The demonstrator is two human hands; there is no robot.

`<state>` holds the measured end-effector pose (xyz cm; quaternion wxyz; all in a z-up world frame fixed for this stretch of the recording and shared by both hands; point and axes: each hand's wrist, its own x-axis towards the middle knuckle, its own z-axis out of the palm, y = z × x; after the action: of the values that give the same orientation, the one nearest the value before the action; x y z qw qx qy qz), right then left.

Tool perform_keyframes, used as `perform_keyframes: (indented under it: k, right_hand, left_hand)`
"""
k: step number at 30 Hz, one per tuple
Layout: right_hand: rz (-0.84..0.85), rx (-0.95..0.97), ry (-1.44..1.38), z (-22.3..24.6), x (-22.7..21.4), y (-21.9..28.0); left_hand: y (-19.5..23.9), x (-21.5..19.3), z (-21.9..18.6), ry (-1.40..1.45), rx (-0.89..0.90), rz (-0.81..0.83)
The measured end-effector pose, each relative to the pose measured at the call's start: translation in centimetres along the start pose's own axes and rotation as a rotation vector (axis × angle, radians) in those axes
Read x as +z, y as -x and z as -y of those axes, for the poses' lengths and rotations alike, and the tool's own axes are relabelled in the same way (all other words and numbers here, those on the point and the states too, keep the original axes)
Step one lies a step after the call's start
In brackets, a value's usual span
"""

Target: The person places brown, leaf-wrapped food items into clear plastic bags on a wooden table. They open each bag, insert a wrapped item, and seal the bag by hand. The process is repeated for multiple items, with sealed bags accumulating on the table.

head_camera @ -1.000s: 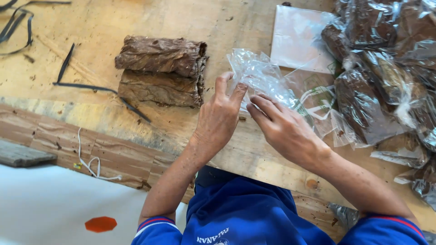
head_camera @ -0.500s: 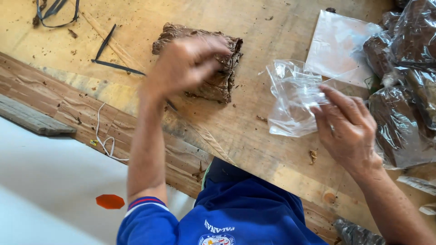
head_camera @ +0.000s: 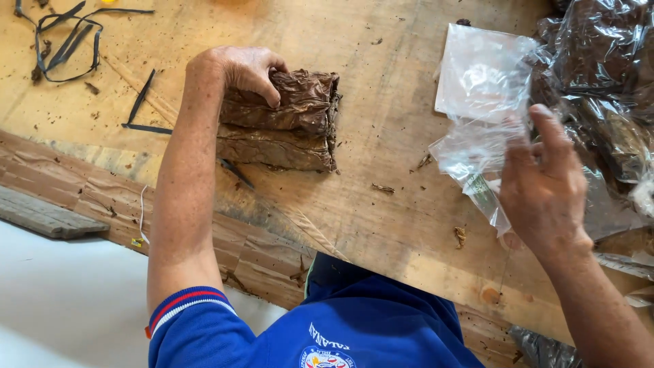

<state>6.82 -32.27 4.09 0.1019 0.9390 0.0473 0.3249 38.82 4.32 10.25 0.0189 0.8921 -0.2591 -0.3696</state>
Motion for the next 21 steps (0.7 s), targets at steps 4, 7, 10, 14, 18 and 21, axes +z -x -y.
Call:
perform_keyframes:
  k: [4, 7, 10, 14, 18, 21]
  right_hand:
    - [0.238, 0.071, -0.345, 1.1, 0.1, 0.5]
    - [0.211, 0.086, -0.477, 1.1, 0.1, 0.8]
    - [0.111, 0.051, -0.508, 0.6, 0.6, 0.9]
    - [-0.069, -0.083, -0.6, 0.6, 0.4, -1.0]
    - [-0.037, -0.067, -0.587, 0.1, 0.9, -2.5]
    - [0.127, -0.094, -0.566, 0.2, 0.7, -4.4]
  left_hand:
    - [-0.1, -1.2, 0.0, -0.078, -0.024, 0.001]
    - [1.2, -1.7, -0.1, -0.035, 0.009, -0.018]
    - [3.9, -2.6, -0.7, 0.087, -0.006, -0.02]
    - [5.3, -3.4, 1.4, 0.153, 0.208, -0.256]
    - [9.0, -0.9, -1.7, 0.582, 0.607, -0.306]
    - [10.7, 2.6, -5.5, 0.837, 0.633, -0.191]
